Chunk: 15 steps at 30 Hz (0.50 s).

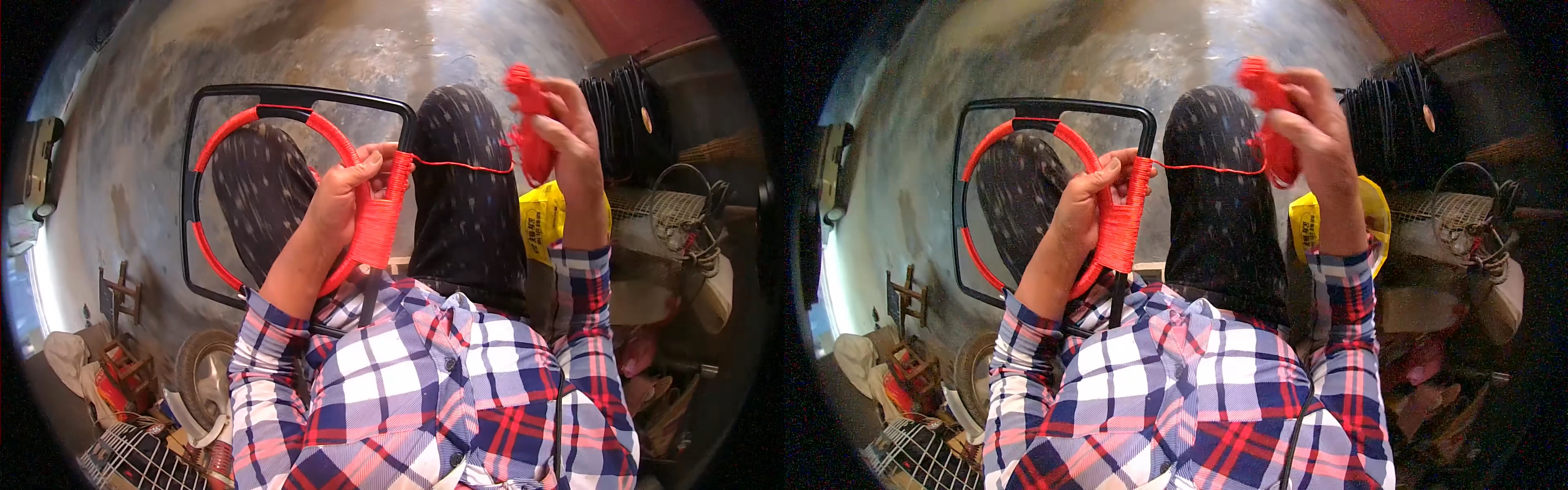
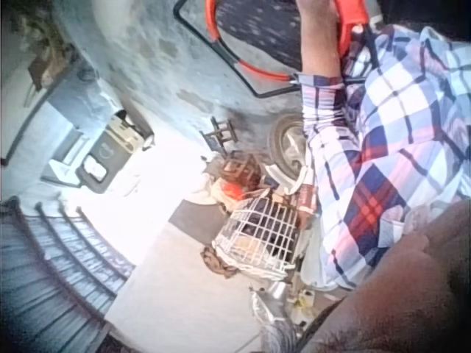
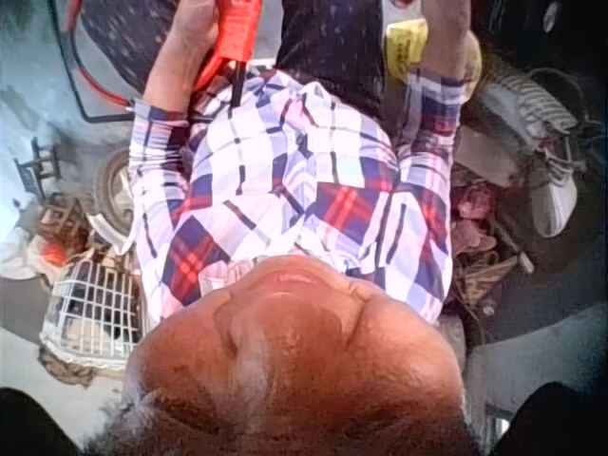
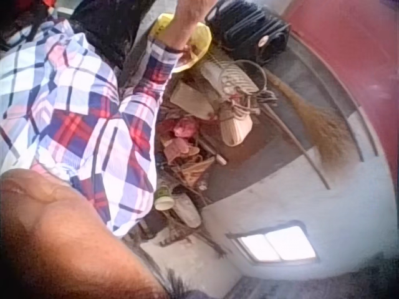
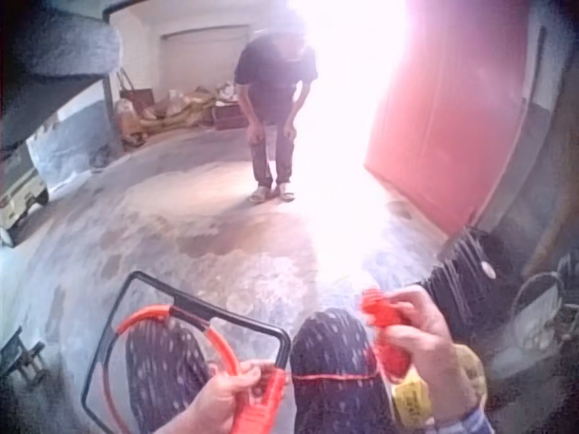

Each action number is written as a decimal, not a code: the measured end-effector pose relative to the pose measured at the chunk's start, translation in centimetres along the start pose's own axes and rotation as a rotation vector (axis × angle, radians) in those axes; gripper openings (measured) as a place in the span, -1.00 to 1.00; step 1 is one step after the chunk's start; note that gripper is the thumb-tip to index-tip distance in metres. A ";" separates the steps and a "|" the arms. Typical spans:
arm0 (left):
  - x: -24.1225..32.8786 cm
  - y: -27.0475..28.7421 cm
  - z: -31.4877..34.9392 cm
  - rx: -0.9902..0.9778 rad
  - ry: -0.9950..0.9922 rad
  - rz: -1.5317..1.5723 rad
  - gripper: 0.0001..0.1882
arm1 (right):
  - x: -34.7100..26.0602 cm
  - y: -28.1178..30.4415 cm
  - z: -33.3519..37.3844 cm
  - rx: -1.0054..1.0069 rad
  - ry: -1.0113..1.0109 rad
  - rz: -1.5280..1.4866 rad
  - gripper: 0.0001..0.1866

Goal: Wrapping a black plastic or metal furniture frame with red cord, then picking up and examining a mosquito coil.

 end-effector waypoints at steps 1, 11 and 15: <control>-0.1 0.3 0.0 0.005 0.003 0.016 -0.60 | -1.0 -2.6 -0.8 -0.113 0.055 0.196 -0.59; 4.6 0.1 2.1 0.270 -0.362 -0.155 -0.39 | 1.7 -17.8 -0.5 -0.836 0.487 1.191 -0.64; 4.3 -0.3 1.5 0.184 -0.349 -0.107 -0.32 | 1.5 -16.1 -0.7 -0.595 0.664 1.055 -0.49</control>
Point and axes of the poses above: each hand's wrist, its own z-axis away from the middle knuckle, its own y-axis out of the back of the hand, x = y × z, the point moved 10 cm from there along -z, towards the middle knuckle, and after that the axes turned 14 degrees about -z, right-handed, at the moved point
